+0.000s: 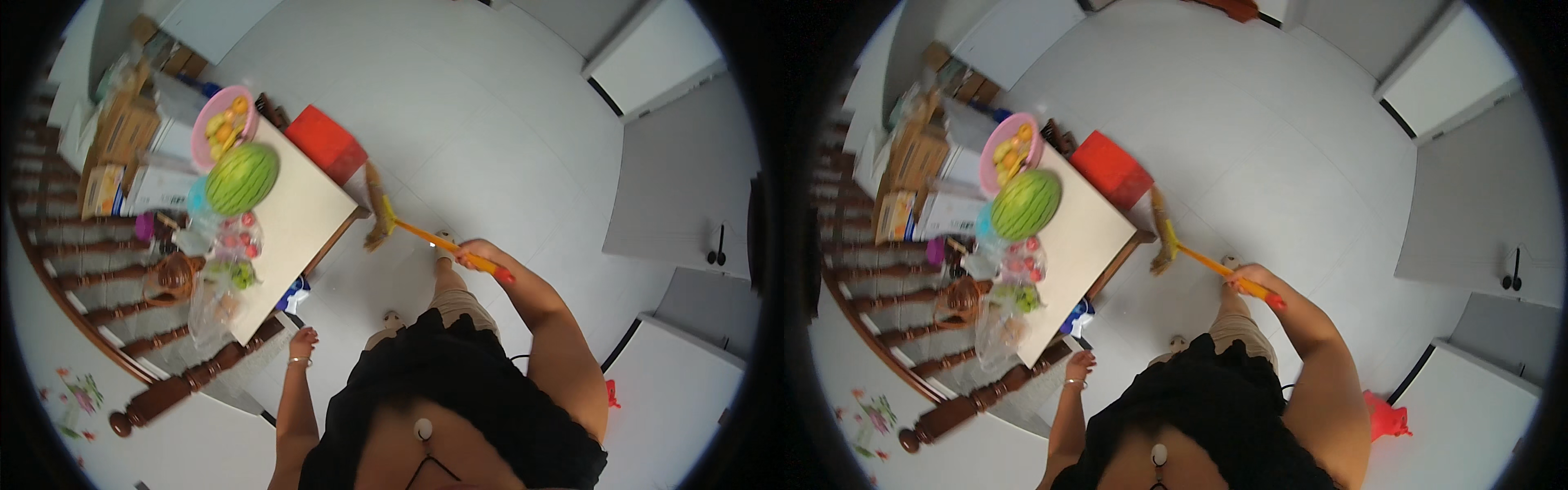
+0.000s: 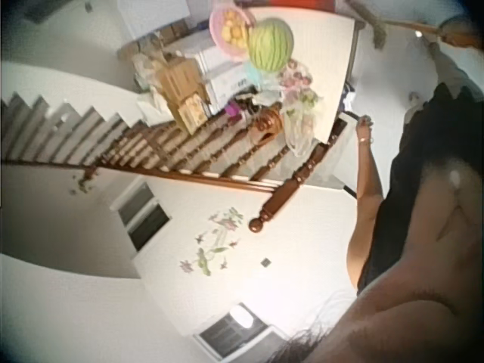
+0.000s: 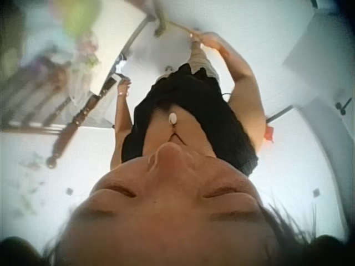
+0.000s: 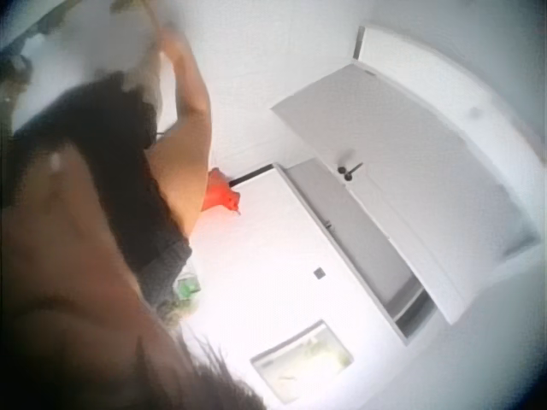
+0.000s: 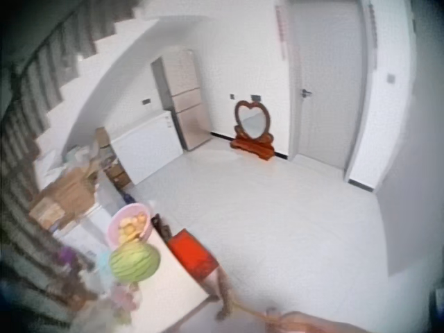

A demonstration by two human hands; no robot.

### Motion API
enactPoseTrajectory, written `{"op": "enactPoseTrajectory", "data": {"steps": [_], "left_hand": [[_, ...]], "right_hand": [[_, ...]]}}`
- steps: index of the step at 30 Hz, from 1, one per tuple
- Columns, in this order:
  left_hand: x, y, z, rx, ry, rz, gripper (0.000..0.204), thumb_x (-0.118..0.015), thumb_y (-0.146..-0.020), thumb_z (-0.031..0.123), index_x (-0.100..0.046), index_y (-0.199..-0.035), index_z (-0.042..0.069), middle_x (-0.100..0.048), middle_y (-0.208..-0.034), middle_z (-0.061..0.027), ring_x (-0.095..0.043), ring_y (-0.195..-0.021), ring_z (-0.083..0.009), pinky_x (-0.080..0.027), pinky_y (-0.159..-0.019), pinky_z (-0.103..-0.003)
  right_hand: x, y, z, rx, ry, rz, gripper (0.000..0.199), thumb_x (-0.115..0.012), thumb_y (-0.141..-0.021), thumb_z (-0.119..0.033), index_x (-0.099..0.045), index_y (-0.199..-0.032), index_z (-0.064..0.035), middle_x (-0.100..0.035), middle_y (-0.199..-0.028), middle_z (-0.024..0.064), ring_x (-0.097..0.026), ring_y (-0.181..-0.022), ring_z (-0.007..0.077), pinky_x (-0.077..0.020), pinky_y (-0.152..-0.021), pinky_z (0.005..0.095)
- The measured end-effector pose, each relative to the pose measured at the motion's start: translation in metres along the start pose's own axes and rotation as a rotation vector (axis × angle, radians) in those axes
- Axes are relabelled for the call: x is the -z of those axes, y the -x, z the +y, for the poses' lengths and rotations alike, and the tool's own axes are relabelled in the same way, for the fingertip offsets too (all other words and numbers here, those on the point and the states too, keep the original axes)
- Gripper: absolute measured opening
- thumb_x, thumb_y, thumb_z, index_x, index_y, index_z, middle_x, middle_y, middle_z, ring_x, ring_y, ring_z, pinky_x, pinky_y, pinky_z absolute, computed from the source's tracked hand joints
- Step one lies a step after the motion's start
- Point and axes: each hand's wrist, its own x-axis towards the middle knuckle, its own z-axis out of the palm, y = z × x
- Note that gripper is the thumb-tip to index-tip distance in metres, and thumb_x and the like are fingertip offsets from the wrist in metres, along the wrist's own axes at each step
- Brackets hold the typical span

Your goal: The person cleans a table with a cloth, then places a liner in a trash can and sweeps the floor with a broom.

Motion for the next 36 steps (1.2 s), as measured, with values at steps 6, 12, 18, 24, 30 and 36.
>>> {"op": "enactPoseTrajectory", "data": {"steps": [6,12,18,24,30,36], "left_hand": [[-0.094,0.026,0.107,-0.234,-0.786,-0.479,0.032,-0.058,-0.077,0.026,-0.059,-0.103,0.008,-0.063,-0.091,-0.0132,-0.061,-0.084,-0.0252,-0.048,-0.073,-0.032],[-0.104,-0.007,0.174,0.21,-0.322,-0.243,0.034,-0.056,-0.079,0.022,-0.053,-0.107,0.002,-0.062,-0.088,-0.0071,-0.062,-0.075,-0.0145,-0.047,-0.058,-0.024],[-0.083,-0.067,0.22,0.324,-0.335,-0.235,0.028,-0.057,-0.079,0.026,-0.057,-0.1,0.007,-0.062,-0.083,-0.0027,-0.061,-0.072,-0.0129,-0.046,-0.057,-0.026],[-0.078,-0.185,0.18,-0.097,-0.51,-0.503,0.024,-0.057,-0.08,0.027,-0.059,-0.096,0.009,-0.061,-0.081,-0.0022,-0.06,-0.071,-0.0142,-0.045,-0.057,-0.027],[-0.099,-0.278,0.275,0.268,-0.197,-0.427,0.026,-0.057,-0.082,0.032,-0.058,-0.093,0.008,-0.06,-0.074,-0.003,-0.058,-0.062,-0.0138,-0.042,-0.046,-0.027],[-0.096,-0.336,0.439,-0.026,-0.11,-0.145,0.021,-0.057,-0.077,0.025,-0.06,-0.087,0.006,-0.06,-0.072,-0.0034,-0.058,-0.061,-0.0126,-0.045,-0.052,-0.026]], "right_hand": [[0.115,-0.004,-0.1,0.151,-0.198,0.002,0.011,-0.058,-0.076,-0.007,-0.049,-0.079,-0.0001,-0.051,-0.063,0.0085,-0.05,-0.05,0.0114,-0.0415,-0.04,0.0207],[0.324,0.068,-0.077,0.248,-0.776,-0.291,0.02,-0.043,-0.089,-0.018,-0.042,-0.083,0.0016,-0.052,-0.059,0.0053,-0.054,-0.046,0.0147,-0.0536,-0.049,0.0273],[0.35,0.147,-0.039,0.638,-0.85,0.163,0.011,-0.042,-0.084,-0.004,-0.042,-0.087,0.0066,-0.047,-0.066,0.0081,-0.05,-0.052,0.0133,-0.0475,-0.045,0.0194],[0.34,0.115,-0.102,0.49,-0.996,0.766,0.01,-0.038,-0.082,-0.009,-0.043,-0.074,-0.0076,-0.046,-0.058,0.0023,-0.043,-0.04,0.0115,-0.0343,-0.031,0.0202],[0.185,0.07,-0.276,0.634,-0.924,0.789,0.02,-0.048,-0.076,-0.008,-0.042,-0.058,-0.0133,-0.045,-0.052,0.0002,-0.045,-0.044,0.0125,-0.0406,-0.04,0.024],[0.045,0.042,-0.442,0.426,-1.149,0.202,0.012,-0.043,-0.085,-0.007,-0.037,-0.075,-0.0072,-0.038,-0.051,-0.0002,-0.041,-0.043,0.011,-0.041,-0.042,0.0198]]}}
